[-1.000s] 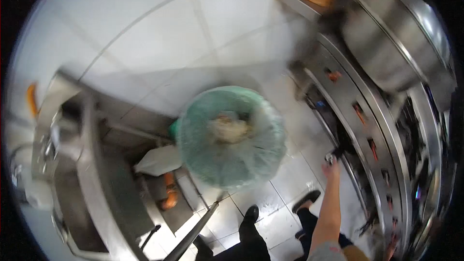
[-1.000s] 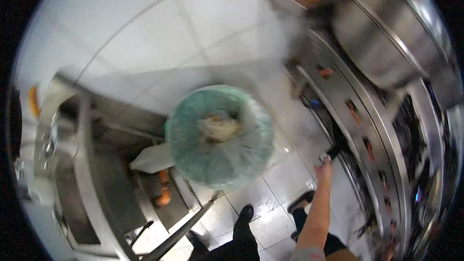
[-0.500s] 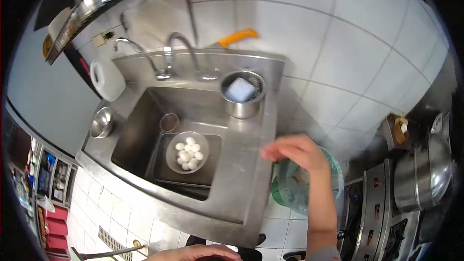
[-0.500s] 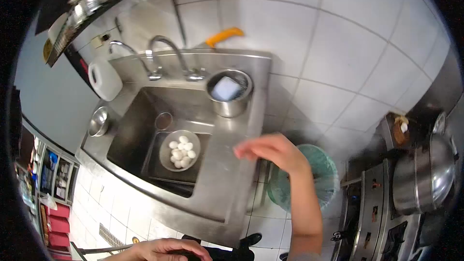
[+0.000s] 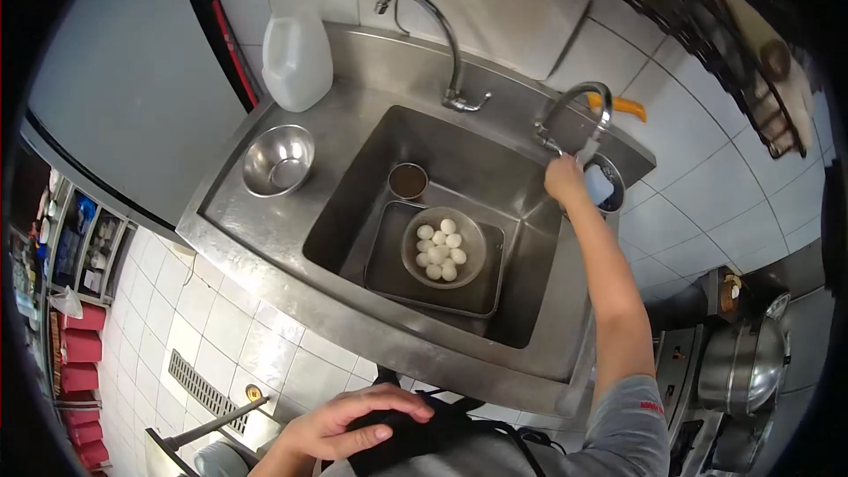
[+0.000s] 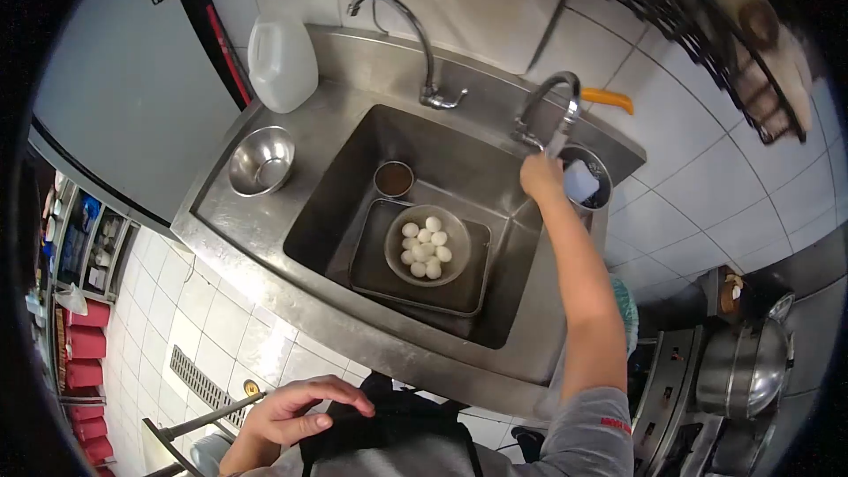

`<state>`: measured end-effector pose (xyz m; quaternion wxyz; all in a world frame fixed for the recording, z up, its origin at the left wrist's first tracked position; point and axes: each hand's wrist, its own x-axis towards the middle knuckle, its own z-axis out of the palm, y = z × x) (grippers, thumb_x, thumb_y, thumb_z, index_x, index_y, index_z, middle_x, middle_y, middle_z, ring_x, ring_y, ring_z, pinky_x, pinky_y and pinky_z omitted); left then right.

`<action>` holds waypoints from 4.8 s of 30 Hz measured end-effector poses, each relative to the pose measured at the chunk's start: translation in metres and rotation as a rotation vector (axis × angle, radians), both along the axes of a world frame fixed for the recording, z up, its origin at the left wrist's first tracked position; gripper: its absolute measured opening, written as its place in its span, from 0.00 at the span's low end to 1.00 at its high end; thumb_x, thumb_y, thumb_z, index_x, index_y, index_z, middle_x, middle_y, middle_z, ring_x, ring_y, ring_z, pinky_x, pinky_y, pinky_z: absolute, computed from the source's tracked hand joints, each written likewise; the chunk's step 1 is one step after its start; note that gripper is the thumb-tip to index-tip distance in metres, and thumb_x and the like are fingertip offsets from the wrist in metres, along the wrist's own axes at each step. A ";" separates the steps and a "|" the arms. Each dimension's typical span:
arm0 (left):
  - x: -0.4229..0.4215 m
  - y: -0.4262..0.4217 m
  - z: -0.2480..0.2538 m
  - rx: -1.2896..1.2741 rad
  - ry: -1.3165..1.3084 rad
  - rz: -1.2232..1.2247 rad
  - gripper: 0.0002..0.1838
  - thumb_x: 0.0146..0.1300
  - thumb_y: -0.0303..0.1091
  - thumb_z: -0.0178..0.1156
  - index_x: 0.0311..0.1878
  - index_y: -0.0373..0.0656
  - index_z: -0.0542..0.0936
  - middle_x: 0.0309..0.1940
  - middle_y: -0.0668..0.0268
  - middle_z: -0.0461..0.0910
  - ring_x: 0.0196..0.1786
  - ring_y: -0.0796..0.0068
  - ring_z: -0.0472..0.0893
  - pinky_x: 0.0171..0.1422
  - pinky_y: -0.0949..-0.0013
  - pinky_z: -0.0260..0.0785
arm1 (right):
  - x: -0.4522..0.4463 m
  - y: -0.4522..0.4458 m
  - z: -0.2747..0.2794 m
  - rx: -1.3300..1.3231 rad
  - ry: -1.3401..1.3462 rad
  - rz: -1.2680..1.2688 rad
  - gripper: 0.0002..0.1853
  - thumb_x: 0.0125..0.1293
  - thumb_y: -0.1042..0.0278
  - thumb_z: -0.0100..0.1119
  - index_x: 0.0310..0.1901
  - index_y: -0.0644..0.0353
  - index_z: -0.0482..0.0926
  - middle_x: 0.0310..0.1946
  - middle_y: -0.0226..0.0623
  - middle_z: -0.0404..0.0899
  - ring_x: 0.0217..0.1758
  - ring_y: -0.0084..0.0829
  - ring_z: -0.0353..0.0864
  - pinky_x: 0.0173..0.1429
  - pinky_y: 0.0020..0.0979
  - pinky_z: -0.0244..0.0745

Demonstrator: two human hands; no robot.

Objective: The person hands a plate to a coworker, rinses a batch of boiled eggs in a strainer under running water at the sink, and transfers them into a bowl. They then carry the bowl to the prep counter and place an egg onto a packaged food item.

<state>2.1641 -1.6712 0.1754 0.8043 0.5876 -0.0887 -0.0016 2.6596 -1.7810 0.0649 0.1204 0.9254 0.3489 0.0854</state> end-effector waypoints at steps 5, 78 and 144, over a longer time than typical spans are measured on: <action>0.002 0.043 -0.002 0.047 -0.115 -0.060 0.18 0.66 0.29 0.47 0.59 0.35 0.66 0.53 0.56 0.71 0.57 0.63 0.70 0.61 0.63 0.60 | -0.002 -0.040 0.050 0.981 1.058 -0.127 0.14 0.56 0.72 0.57 0.44 0.67 0.77 0.41 0.39 0.79 0.49 0.32 0.77 0.53 0.29 0.71; 0.094 0.089 -0.086 -0.398 0.386 0.458 0.15 0.63 0.26 0.49 0.53 0.38 0.71 0.46 0.62 0.76 0.50 0.68 0.77 0.55 0.67 0.68 | -0.061 0.096 0.100 0.661 1.505 -0.272 0.11 0.62 0.70 0.49 0.41 0.67 0.75 0.35 0.41 0.79 0.37 0.32 0.81 0.38 0.28 0.77; 0.391 0.059 -0.037 1.623 -0.342 0.054 0.10 0.49 0.35 0.56 0.33 0.45 0.83 0.32 0.58 0.81 0.37 0.57 0.80 0.44 0.60 0.72 | -0.158 -0.051 -0.107 1.546 1.668 -0.886 0.04 0.52 0.76 0.56 0.25 0.62 0.70 0.16 0.36 0.69 0.15 0.34 0.70 0.21 0.37 0.71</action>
